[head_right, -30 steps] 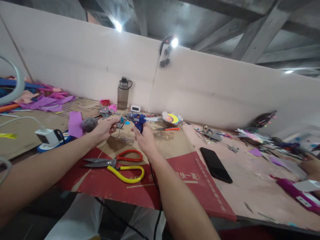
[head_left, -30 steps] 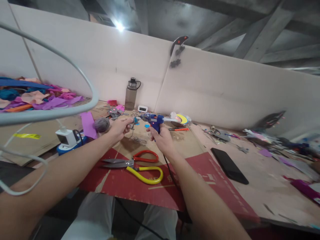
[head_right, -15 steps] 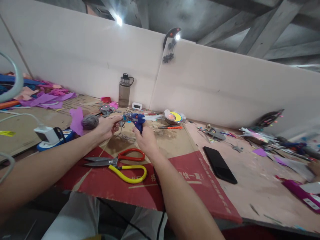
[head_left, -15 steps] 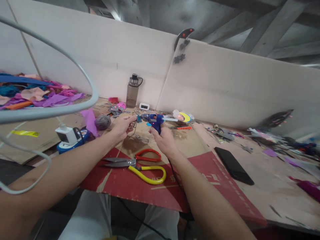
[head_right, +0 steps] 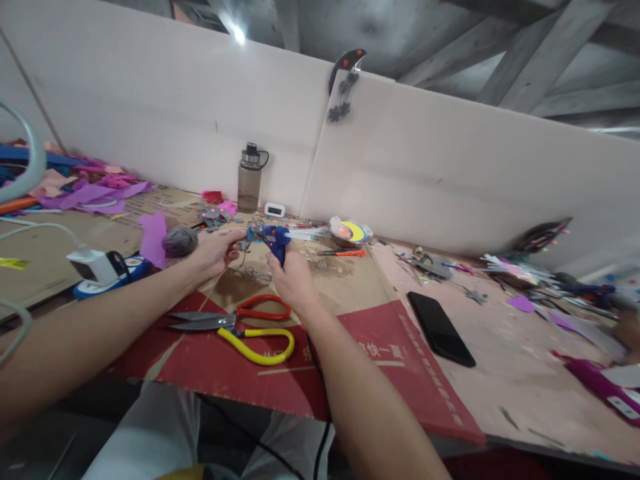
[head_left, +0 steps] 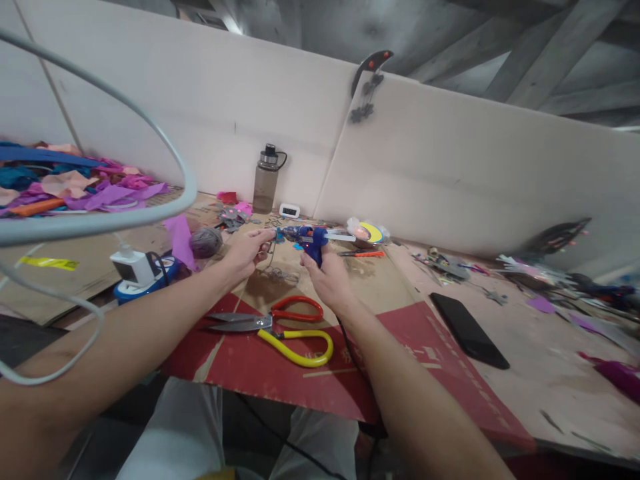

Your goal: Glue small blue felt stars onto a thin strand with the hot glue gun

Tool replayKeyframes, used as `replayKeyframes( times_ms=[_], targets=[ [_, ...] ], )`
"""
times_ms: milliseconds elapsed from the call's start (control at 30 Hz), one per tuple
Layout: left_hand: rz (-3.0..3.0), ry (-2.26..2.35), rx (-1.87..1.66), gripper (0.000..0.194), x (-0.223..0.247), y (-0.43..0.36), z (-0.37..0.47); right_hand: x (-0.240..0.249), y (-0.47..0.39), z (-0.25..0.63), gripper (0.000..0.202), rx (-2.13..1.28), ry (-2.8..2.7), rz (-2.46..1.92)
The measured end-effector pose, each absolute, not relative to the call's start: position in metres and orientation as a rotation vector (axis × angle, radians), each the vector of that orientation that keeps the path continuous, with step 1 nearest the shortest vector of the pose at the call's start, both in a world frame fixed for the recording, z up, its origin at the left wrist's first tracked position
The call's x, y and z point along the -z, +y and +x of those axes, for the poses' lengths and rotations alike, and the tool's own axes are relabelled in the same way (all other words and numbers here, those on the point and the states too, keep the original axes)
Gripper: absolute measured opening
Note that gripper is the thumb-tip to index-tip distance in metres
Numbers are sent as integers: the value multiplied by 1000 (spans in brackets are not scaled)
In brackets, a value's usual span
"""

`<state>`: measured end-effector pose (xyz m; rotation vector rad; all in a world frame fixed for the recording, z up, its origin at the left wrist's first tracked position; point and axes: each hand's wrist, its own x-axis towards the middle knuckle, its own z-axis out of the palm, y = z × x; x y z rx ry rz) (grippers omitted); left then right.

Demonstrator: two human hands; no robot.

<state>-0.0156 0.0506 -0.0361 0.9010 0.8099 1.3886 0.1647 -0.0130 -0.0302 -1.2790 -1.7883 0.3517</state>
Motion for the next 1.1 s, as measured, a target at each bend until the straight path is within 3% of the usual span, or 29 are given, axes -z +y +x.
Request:
replayKeyframes(
  times_ms=[900,1100],
  targets=[
    [884,846,-1392,19,35,52,-16,29,-15,166,32,-301,-1780,-1288],
    [1046,920,-1417,18,36,51,-16,27,-18,163,32,-138,-1903,-1323]
  ],
)
